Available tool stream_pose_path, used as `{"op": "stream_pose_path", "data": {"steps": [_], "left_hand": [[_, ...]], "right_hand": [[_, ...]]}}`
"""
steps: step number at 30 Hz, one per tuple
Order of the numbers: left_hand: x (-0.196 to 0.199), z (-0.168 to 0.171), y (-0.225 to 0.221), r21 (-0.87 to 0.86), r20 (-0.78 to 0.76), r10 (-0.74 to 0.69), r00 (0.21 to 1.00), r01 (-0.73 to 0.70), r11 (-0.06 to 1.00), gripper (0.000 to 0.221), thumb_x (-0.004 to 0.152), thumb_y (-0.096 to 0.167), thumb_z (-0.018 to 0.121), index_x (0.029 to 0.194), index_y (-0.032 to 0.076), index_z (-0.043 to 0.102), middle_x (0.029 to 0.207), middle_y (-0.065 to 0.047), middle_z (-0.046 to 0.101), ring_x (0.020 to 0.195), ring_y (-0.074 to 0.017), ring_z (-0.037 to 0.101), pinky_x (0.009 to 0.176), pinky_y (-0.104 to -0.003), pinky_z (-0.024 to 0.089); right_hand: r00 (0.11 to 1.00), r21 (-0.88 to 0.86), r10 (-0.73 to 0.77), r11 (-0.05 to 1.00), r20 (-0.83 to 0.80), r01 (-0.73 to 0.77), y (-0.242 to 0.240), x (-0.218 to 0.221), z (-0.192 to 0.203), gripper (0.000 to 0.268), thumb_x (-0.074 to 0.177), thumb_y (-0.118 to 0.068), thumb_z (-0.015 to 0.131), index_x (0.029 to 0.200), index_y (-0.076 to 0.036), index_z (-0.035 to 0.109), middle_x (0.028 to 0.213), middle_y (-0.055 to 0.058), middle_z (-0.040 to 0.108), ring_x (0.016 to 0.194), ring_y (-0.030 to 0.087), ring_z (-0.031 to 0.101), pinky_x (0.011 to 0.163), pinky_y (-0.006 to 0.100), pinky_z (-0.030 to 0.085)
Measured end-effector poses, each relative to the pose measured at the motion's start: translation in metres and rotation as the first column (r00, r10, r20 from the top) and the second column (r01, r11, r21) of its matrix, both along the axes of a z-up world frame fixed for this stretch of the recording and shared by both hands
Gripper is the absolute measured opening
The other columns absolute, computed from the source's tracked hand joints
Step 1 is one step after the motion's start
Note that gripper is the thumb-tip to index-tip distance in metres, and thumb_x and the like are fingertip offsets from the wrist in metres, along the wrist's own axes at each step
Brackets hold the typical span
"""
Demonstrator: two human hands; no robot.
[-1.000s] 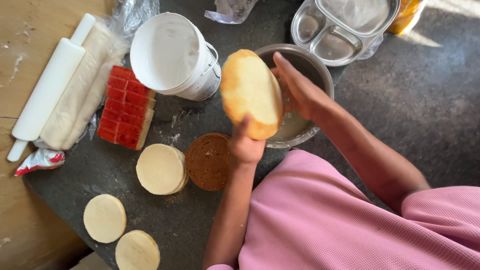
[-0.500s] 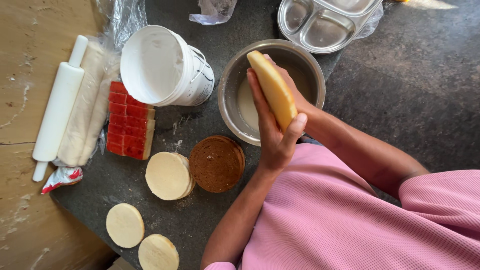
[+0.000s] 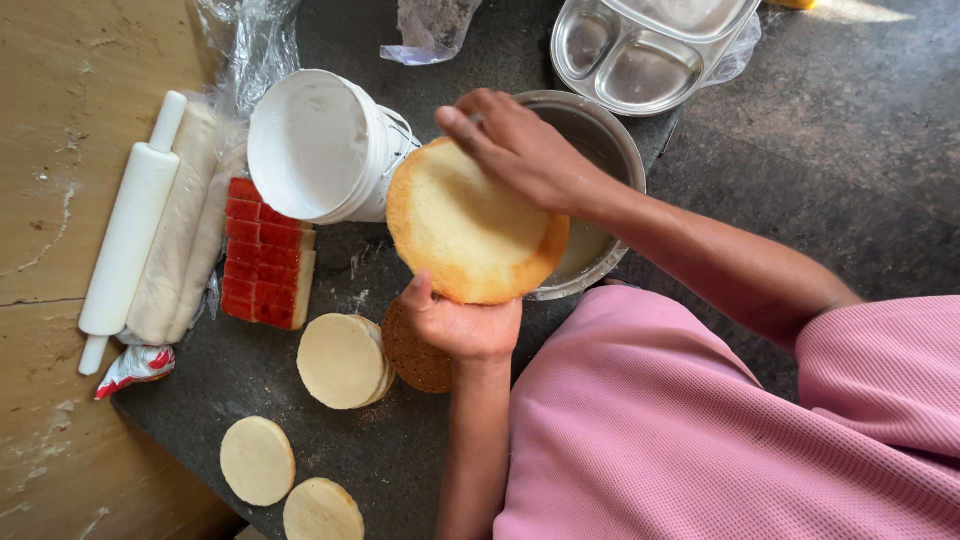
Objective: The person picks up circular cake sponge layers one at a time, dips them into a metal bowl containing a liquid, and places them onto a stone counter near other sponges and ingredients.
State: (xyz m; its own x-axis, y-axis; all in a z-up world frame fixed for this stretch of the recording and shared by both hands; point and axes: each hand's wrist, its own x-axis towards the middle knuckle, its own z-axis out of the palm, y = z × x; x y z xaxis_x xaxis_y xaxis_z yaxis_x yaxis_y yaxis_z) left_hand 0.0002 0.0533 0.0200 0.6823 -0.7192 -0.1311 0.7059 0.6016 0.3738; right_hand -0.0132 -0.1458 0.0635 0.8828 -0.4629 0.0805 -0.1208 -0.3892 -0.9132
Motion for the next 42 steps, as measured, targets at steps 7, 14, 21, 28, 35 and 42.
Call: {"op": "stream_pose_path", "data": {"steps": [7, 14, 21, 28, 35, 42], "left_hand": [[-0.022, -0.019, -0.014, 0.479, 0.416, -0.234, 0.879, 0.007, 0.878, 0.061, 0.093, 0.013, 0.070, 0.144, -0.008, 0.046, 0.125, -0.024, 0.050, 0.111, -0.0362, 0.044, 0.099, -0.048, 0.036], [-0.044, 0.028, -0.047, 0.323, 0.805, -0.216, 0.553, -0.103, 0.941, 0.104, 0.098, 0.022, 0.062, 0.168, 0.007, -0.012, 0.177, -0.019, 0.002, 0.166, -0.0301, 0.014, 0.138, -0.044, 0.022], [-0.049, 0.031, -0.051, 0.288, 0.792, -0.163, 0.588, -0.124, 0.950, 0.102, 0.099, 0.024, 0.061, 0.170, 0.006, -0.011, 0.176, -0.020, 0.003, 0.163, -0.0298, 0.010, 0.139, -0.043, 0.016], [-0.029, -0.004, -0.042, 0.078, 0.265, 0.008, 0.964, -0.030, 0.997, 0.082, 0.093, 0.024, 0.066, 0.163, -0.002, 0.030, 0.159, -0.021, 0.042, 0.147, -0.0315, 0.042, 0.125, -0.047, 0.032], [0.005, -0.026, 0.078, -0.287, -0.162, 0.140, 0.977, -0.182, 0.941, 0.065, 0.101, 0.043, 0.062, 0.149, 0.001, 0.050, 0.138, -0.018, 0.063, 0.125, -0.0343, 0.062, 0.109, -0.054, 0.050], [-0.042, -0.034, 0.264, -0.192, -0.026, 0.622, 0.782, -0.615, 0.765, 0.074, 0.097, 0.054, 0.052, 0.148, 0.001, 0.050, 0.141, -0.023, 0.060, 0.124, -0.0369, 0.063, 0.105, -0.055, 0.052]], "right_hand": [[0.960, 0.898, -0.002, 0.352, -0.280, 0.263, 0.019, -0.013, -0.037, 0.062, 0.095, -0.066, 0.042, 0.123, -0.015, 0.064, 0.117, 0.006, 0.067, 0.102, 0.021, 0.063, 0.087, 0.039, 0.050], [0.952, 0.707, -0.232, 0.639, -0.198, 0.303, 0.018, -0.023, -0.045, 0.049, 0.104, -0.057, 0.045, 0.109, -0.013, 0.066, 0.096, 0.001, 0.064, 0.083, 0.009, 0.059, 0.074, 0.029, 0.051], [0.956, 0.741, -0.282, 0.624, -0.084, 0.249, 0.014, -0.026, -0.047, 0.049, 0.110, -0.051, 0.045, 0.107, -0.007, 0.066, 0.089, -0.001, 0.064, 0.078, 0.010, 0.058, 0.070, 0.031, 0.049], [0.946, 0.863, -0.319, 0.459, -0.059, 0.209, 0.019, -0.018, -0.041, 0.050, 0.102, -0.053, 0.046, 0.118, -0.011, 0.068, 0.105, 0.004, 0.076, 0.092, 0.017, 0.074, 0.086, 0.033, 0.061], [0.993, 0.520, 0.099, 0.845, 0.069, -0.120, 0.033, -0.030, -0.038, 0.071, 0.109, -0.073, 0.041, 0.136, -0.011, 0.061, 0.120, 0.006, 0.064, 0.103, 0.017, 0.061, 0.082, 0.035, 0.052], [0.991, 0.440, 0.124, 0.888, 0.043, -0.130, 0.010, -0.020, -0.083, 0.069, 0.110, -0.065, 0.040, 0.146, -0.007, 0.045, 0.133, 0.014, 0.058, 0.111, 0.030, 0.063, 0.086, 0.049, 0.055]]}}
